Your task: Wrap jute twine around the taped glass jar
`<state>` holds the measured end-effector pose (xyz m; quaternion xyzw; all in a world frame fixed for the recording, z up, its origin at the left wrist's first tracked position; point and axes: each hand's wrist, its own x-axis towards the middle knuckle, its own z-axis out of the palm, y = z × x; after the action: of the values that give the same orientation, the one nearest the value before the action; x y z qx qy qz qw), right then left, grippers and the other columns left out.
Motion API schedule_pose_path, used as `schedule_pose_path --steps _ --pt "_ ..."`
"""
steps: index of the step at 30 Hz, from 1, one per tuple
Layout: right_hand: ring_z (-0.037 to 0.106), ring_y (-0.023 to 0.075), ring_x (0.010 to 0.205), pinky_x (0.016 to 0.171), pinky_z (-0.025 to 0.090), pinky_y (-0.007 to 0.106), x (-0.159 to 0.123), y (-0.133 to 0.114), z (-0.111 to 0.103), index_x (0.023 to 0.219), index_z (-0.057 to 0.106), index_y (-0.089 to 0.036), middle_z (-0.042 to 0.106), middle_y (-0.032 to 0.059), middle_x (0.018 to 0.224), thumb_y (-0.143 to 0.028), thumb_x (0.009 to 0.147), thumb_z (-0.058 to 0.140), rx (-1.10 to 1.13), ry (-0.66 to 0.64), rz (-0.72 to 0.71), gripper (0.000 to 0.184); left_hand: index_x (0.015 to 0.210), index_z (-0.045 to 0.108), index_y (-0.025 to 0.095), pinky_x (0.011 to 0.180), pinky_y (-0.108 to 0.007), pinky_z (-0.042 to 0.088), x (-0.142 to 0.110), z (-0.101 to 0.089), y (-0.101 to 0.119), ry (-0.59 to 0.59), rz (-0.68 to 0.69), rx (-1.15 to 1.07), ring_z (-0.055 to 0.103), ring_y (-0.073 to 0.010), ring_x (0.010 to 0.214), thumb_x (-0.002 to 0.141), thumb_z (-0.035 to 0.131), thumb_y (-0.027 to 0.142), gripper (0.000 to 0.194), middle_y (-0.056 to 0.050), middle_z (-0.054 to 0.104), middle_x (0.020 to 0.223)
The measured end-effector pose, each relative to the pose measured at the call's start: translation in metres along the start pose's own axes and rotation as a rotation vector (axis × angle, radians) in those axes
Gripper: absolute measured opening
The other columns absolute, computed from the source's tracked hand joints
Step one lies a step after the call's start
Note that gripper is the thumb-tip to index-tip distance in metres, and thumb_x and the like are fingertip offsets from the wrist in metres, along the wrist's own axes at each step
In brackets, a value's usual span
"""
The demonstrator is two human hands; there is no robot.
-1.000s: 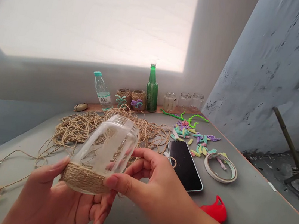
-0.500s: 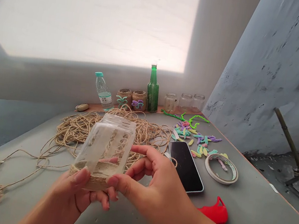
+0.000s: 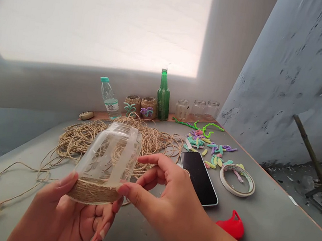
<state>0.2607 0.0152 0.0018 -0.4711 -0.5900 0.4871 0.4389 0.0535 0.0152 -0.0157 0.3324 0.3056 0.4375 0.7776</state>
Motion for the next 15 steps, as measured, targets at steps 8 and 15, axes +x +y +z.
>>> schedule_pose_path --steps 8,15 --pt "0.071 0.0162 0.081 0.077 0.060 0.032 0.0019 0.0040 0.0013 0.124 0.059 -0.024 0.076 0.0047 0.117 -0.034 0.070 0.101 0.169 0.033 0.107 0.069 0.092 0.082 0.012 0.049 -0.024 0.059 0.0012 -0.0057 -0.0052 -0.095 -0.156 -0.143 0.072 -0.0185 0.055 0.089 0.064 0.071 0.062 -0.012 0.078 0.072" --pt "0.064 0.0085 0.072 0.067 0.054 0.020 0.0035 -0.0041 0.0018 0.127 0.071 -0.024 0.081 0.0055 0.116 -0.029 0.074 0.099 0.426 -0.122 0.135 0.060 0.098 0.083 0.011 0.050 -0.030 0.061 0.0043 -0.0105 -0.0082 -0.115 -0.109 0.000 0.075 -0.0233 0.058 0.087 0.059 0.080 0.074 -0.014 0.080 0.077"
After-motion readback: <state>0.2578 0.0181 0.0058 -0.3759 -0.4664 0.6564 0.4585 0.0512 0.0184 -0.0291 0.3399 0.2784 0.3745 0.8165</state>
